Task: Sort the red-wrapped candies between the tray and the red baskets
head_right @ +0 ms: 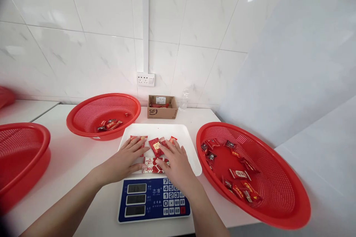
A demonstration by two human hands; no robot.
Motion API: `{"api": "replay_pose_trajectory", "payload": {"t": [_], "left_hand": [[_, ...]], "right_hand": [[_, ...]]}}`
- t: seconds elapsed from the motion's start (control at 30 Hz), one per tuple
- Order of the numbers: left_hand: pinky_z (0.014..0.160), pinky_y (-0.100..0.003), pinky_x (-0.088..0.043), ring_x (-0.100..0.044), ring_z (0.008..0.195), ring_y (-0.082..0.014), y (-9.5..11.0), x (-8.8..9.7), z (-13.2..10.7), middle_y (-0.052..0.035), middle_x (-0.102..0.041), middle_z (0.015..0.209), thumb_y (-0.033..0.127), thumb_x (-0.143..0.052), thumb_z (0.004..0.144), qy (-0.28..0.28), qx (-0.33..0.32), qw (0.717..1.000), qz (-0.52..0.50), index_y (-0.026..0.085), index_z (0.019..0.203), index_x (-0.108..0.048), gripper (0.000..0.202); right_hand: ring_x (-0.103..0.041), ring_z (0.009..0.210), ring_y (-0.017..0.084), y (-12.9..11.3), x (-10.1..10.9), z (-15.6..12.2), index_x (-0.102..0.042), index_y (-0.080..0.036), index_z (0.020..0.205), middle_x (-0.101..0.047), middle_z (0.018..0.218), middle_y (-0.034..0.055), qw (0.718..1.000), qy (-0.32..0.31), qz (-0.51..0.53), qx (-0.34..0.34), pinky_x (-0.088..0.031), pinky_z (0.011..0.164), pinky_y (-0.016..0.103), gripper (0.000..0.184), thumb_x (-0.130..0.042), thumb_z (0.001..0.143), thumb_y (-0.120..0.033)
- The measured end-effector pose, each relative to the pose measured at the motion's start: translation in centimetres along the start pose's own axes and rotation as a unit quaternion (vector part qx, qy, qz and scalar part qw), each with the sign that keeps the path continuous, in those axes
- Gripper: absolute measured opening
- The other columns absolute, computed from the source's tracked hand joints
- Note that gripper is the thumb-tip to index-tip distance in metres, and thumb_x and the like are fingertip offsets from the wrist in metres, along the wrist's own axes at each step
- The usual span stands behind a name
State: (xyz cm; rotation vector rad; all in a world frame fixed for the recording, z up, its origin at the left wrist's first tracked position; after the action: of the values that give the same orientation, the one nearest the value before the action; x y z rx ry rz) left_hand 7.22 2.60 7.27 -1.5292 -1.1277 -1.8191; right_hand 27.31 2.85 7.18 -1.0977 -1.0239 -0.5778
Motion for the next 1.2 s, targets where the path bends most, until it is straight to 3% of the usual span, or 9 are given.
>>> {"api": "replay_pose_trajectory", "payload": {"t": [0.1, 0.17, 0.3, 0.47, 0.53, 0.67, 0.8, 1.0, 1.2], "left_hand": [[0.111, -0.052, -0.017, -0.011, 0.140, -0.0309, 0.1, 0.1, 0.1, -0.0118, -0.018, 0.153, 0.058, -0.033, 0.088, -0.011, 0.002, 1.000, 0.003, 0.025, 0.137, -0.038, 0.060], [0.111, -0.053, -0.017, -0.010, 0.140, -0.0314, 0.2, 0.1, 0.0, -0.0121, -0.017, 0.153, 0.059, -0.032, 0.088, -0.015, 0.001, 1.000, 0.004, 0.024, 0.137, -0.038, 0.061], [0.110, -0.054, -0.018, -0.012, 0.140, -0.0327, 0.1, 0.1, 0.0, -0.0116, -0.019, 0.153, 0.059, -0.033, 0.088, -0.008, -0.002, 1.000, 0.002, 0.024, 0.136, -0.041, 0.060], [0.110, -0.052, -0.018, -0.013, 0.140, -0.0315, -0.1, 0.0, 0.2, -0.0092, -0.023, 0.152, 0.059, -0.034, 0.088, 0.005, -0.016, 1.000, 0.005, 0.026, 0.134, -0.042, 0.058], [0.111, -0.051, -0.018, -0.013, 0.140, -0.0313, -0.1, 0.1, 0.3, -0.0081, -0.023, 0.152, 0.060, -0.032, 0.088, -0.001, -0.014, 1.000, 0.006, 0.028, 0.135, -0.041, 0.058], [0.111, -0.051, -0.019, -0.012, 0.140, -0.0288, -0.1, 0.5, 0.3, -0.0070, -0.019, 0.153, 0.058, -0.030, 0.090, -0.011, -0.003, 1.000, -0.015, 0.031, 0.142, -0.029, 0.059], [0.111, -0.053, -0.018, -0.008, 0.141, -0.0284, -0.2, 0.9, -0.4, -0.0053, -0.017, 0.154, 0.059, -0.029, 0.089, -0.007, 0.019, 0.999, -0.033, 0.031, 0.143, -0.025, 0.061], [0.110, -0.056, -0.019, -0.007, 0.141, -0.0311, 1.8, 1.4, -1.1, -0.0026, -0.016, 0.154, 0.059, -0.034, 0.087, -0.036, -0.033, 0.997, -0.062, 0.038, 0.137, -0.038, 0.054], [0.107, -0.060, -0.022, -0.017, 0.139, -0.0348, 3.0, 0.9, -0.8, -0.0059, -0.036, 0.147, 0.060, -0.040, 0.084, -0.048, -0.089, 0.992, -0.071, 0.035, 0.133, -0.045, 0.055]], "right_hand": [[-0.019, 0.139, 0.027, -0.2, 0.4, -0.2, -0.041, -0.026, 0.137, -0.031, 0.149, 0.0071, 0.999, 0.022, 0.036, 0.009, -0.020, 0.110, 0.051, 0.051, -0.046, 0.089, -0.041], [-0.020, 0.139, 0.025, -0.4, 0.8, -0.5, -0.027, -0.029, 0.144, -0.023, 0.152, 0.0072, 0.995, 0.061, 0.075, 0.020, -0.025, 0.109, 0.050, 0.060, -0.046, 0.089, -0.043], [-0.016, 0.140, 0.028, -1.6, 2.2, -1.9, 0.003, -0.032, 0.146, -0.007, 0.155, 0.0078, 0.965, 0.199, 0.144, 0.088, -0.030, 0.107, 0.052, 0.082, -0.049, 0.086, -0.051], [-0.009, 0.141, 0.030, -3.8, 5.0, -4.0, 0.002, -0.045, 0.143, -0.004, 0.155, -0.0040, 0.866, 0.412, 0.170, 0.226, -0.026, 0.106, 0.060, 0.074, -0.047, 0.088, -0.050], [-0.014, 0.140, 0.029, -3.7, 5.6, -4.1, -0.007, -0.044, 0.143, -0.013, 0.154, -0.0034, 0.858, 0.442, 0.154, 0.211, -0.029, 0.105, 0.058, 0.067, -0.047, 0.089, -0.041], [-0.041, 0.128, 0.027, -2.0, 5.1, -2.9, -0.041, -0.029, 0.134, -0.047, 0.137, 0.0070, 0.934, 0.341, 0.073, 0.083, -0.039, 0.102, 0.049, 0.045, -0.048, 0.090, -0.034], [-0.045, 0.124, 0.028, -0.4, 3.1, -2.4, -0.062, -0.024, 0.115, -0.056, 0.127, 0.0085, 0.982, 0.178, 0.035, 0.045, -0.041, 0.100, 0.048, 0.033, -0.046, 0.090, -0.039], [-0.055, 0.107, 0.026, 0.4, 1.8, -2.9, -0.069, -0.022, 0.100, -0.063, 0.110, 0.0087, 0.998, 0.067, 0.022, -0.005, -0.045, 0.092, 0.042, 0.024, -0.049, 0.087, -0.027], [-0.058, 0.097, 0.023, 0.9, 1.1, -2.0, -0.066, -0.022, 0.107, -0.063, 0.103, 0.0072, 0.999, 0.007, 0.026, -0.037, -0.046, 0.083, 0.036, 0.027, -0.049, 0.086, -0.022]]}}
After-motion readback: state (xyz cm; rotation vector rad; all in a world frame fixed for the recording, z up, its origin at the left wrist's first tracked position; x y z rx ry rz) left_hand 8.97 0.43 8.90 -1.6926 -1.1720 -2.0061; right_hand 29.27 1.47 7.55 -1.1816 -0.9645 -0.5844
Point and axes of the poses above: each hand's wrist, its own z-axis towards the middle knuckle, its own x-axis out of the back of the hand, y = z × x, the point moved 2 cm from there along z, towards the middle knuckle
